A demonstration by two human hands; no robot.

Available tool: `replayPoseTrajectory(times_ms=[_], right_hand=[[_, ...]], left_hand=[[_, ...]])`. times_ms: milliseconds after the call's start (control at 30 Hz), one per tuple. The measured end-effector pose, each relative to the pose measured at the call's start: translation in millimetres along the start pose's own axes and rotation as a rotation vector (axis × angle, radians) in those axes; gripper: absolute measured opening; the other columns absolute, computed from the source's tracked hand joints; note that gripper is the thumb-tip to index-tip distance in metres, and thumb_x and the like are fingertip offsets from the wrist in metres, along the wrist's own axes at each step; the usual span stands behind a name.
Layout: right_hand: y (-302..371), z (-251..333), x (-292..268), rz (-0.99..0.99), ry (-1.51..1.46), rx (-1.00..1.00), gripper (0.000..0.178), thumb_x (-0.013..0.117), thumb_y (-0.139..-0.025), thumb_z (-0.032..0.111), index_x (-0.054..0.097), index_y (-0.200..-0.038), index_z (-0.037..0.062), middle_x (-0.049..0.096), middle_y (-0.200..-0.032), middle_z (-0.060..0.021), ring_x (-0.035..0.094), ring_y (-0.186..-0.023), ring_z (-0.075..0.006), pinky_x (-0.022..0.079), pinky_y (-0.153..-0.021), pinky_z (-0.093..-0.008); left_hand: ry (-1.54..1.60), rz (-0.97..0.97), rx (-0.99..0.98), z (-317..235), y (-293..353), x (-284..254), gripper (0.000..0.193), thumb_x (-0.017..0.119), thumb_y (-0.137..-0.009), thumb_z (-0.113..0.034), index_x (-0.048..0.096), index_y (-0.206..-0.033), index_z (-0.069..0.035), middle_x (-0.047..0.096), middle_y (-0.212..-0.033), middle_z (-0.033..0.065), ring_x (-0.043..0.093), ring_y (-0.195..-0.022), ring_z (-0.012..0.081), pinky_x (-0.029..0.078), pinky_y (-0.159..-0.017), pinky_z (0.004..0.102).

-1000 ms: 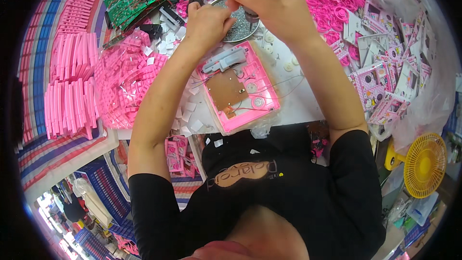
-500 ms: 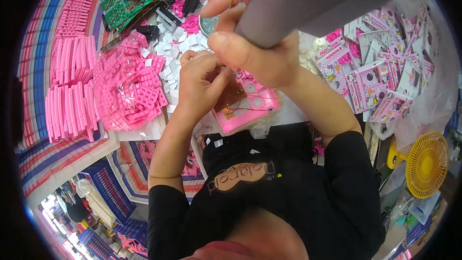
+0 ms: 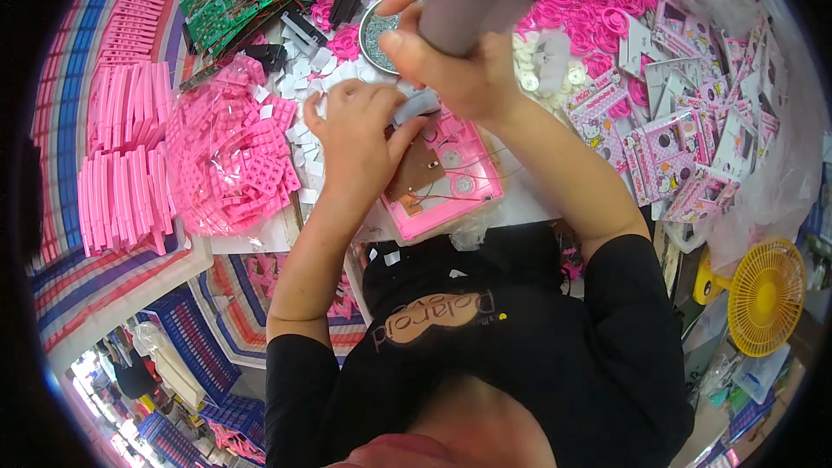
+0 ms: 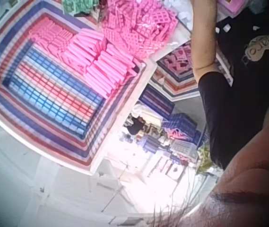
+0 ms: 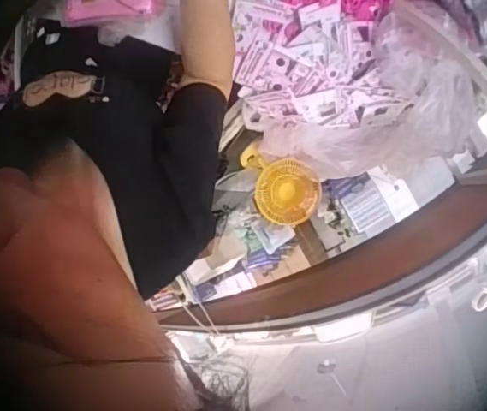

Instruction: Assembling plastic toy components using a glue gun at a factory workbench.

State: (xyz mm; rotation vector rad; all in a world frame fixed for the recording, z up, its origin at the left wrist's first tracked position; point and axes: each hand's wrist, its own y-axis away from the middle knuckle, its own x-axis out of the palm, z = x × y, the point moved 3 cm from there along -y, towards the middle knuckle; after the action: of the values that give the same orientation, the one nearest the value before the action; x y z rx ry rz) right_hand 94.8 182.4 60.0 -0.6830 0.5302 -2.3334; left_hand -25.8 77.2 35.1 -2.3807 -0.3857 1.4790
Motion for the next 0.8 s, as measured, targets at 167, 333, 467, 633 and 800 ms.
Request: replayPoseTrajectory(times_ms=[167,333,467,633,800], right_hand=[[8.3,-26.9,-5.4,-0.063,0.180,0.169,0.021,0.062,-0.091,0.001,0.054,-0.110,0.0011,0.056,-0.071,-0.0033,0.052,-0.057,-0.0098,0.042,-0.051,-0.0261],[9.6,-31.4,-10.9,0.038,0.534,-0.056,0.018,0.070,-0.087,0.002,0.059,-0.101,0.0037,0.058,-0.083,-0.0007,0.055,-0.066,-0.0087,0.045,-0.058,-0.0244],[9.4,-36.1,-19.2,0.052,0.254,0.404,0.024,0.072,-0.089,0.006,0.062,-0.111,0.0040,0.059,-0.090,-0.0010,0.059,-0.083,-0.0104,0.050,-0.072,-0.0255],[-39.3,-14.4,-71.4,0.075,0.076,0.366,0.041,0.064,-0.098,0.024,0.061,-0.133,0.0032,0.071,-0.116,-0.0094,0.066,-0.107,-0.0162,0.055,-0.089,-0.0343],[-19.6,7.4,-206.4,0.116,1.707,0.446,0.026,0.069,-0.089,0.028,0.075,-0.099,0.0047,0.074,-0.096,-0.0117,0.070,-0.082,-0.0272,0.054,-0.075,-0.0404]], left_hand=[[-0.035,0.063,0.003,10.2,8.0,9.5,0.029,0.080,-0.077,-0.032,0.065,-0.096,-0.016,0.065,-0.100,-0.0029,0.055,-0.108,0.0234,0.027,-0.102,0.0624],[-0.015,0.073,0.044,10.7,3.4,12.9,0.032,0.081,-0.076,-0.031,0.066,-0.098,-0.014,0.064,-0.096,0.0004,0.057,-0.104,0.0225,0.029,-0.103,0.0593],[0.141,0.204,0.016,14.8,-5.0,19.0,0.033,0.079,-0.078,-0.025,0.066,-0.104,-0.009,0.066,-0.102,0.0050,0.060,-0.105,0.0263,0.036,-0.101,0.0542],[0.333,0.139,-0.027,20.5,9.2,-18.8,0.034,0.076,-0.079,-0.008,0.063,-0.110,-0.003,0.064,-0.113,0.0172,0.062,-0.106,0.0363,0.050,-0.089,0.0426],[0.253,0.329,-0.070,27.0,68.5,-157.7,0.047,0.077,-0.073,-0.002,0.058,-0.116,0.000,0.061,-0.123,0.0179,0.061,-0.112,0.0352,0.049,-0.095,0.0415]])
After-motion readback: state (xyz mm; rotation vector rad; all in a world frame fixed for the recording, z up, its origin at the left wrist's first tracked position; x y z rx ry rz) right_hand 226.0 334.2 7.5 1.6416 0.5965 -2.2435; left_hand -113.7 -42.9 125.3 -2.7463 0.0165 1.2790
